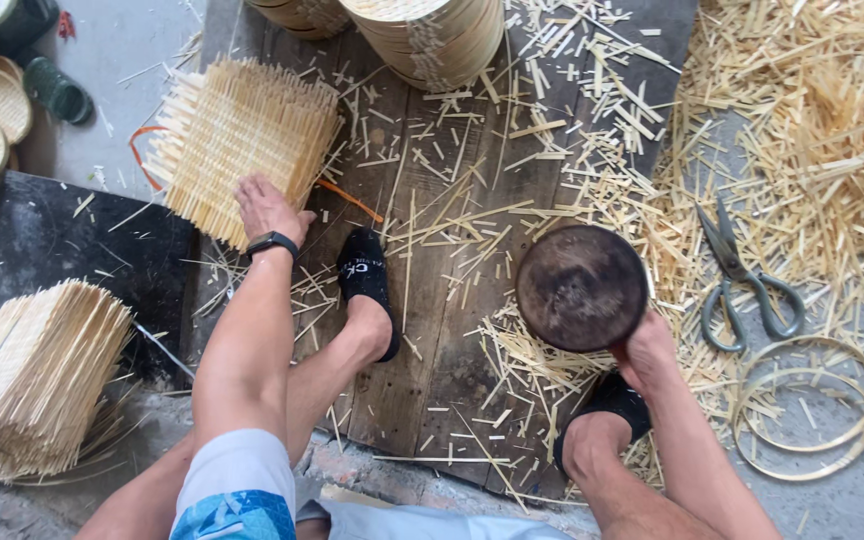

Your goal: The person sits on the floor of a bamboo workshop and assembles round woven bamboo trays. They trim the edges of a woven bamboo panel with scissors, bend a thin bamboo rim ring around the panel, press the panel over a round wooden mold to shape it, and stack the finished trays with others.

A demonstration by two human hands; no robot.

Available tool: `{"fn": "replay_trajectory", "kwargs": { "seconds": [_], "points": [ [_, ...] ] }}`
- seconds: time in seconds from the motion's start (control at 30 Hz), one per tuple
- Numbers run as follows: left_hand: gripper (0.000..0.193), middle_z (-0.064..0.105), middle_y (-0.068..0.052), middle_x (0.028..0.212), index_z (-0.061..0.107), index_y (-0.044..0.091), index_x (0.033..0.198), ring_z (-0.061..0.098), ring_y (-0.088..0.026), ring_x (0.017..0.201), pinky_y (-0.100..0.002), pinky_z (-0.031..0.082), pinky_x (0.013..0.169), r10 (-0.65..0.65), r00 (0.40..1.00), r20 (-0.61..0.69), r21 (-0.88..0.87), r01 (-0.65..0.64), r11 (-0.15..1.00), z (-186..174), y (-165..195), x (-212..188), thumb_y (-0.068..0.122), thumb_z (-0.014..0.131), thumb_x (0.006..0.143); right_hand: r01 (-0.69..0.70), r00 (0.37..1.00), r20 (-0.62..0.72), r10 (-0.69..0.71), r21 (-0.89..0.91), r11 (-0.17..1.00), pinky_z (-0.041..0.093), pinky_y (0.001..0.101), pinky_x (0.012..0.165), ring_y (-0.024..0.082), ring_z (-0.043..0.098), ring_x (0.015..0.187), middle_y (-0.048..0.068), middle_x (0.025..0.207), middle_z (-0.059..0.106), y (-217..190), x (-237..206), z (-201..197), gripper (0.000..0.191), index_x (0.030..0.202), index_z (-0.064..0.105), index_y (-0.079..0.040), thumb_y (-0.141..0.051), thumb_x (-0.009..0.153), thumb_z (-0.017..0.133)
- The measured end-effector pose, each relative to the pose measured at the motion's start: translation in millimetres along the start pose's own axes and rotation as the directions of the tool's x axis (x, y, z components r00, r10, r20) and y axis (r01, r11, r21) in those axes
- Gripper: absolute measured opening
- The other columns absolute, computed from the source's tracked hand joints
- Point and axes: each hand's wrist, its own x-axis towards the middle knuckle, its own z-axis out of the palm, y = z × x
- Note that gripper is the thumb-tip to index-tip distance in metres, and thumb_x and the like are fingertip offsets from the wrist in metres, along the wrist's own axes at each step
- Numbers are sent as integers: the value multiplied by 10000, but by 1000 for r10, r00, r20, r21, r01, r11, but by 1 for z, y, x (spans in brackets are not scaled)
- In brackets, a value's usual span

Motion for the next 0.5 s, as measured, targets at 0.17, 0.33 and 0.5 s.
{"fn": "replay_trajectory", "kwargs": {
  "seconds": [0.17,0.33,0.5],
  "points": [
    [609,501,-319,1474,510,-86,1359,412,-424,1449,-432,343,1218,58,994,88,-7,-58,998,14,-34,7,207,733,874,11,998,-61,-26,-238,971,629,432,700,280,707,970,147,1172,693,-22,-43,-7,479,1306,558,-26,-399,1064,380],
    [540,557,-330,1401,544,-105,1370,517,-424,1329,-427,436,1108,393,917,-73,175,-376,910,20,-51,-34,139,686,910,106,983,-114,-142,-280,954,648,417,584,212,697,896,90,1151,627,3,-36,8,262,1260,435,-34,-177,1054,513],
    [577,593,-194,1409,586,29,1330,545,-346,1328,-440,469,1129,643,763,59,197,-641,742,5,-78,-90,185,776,808,135,986,-58,-156,-264,955,611,399,568,239,709,862,127,1178,658,10,-31,16,280,1321,468,-27,-179,1085,484]
  ]
}}
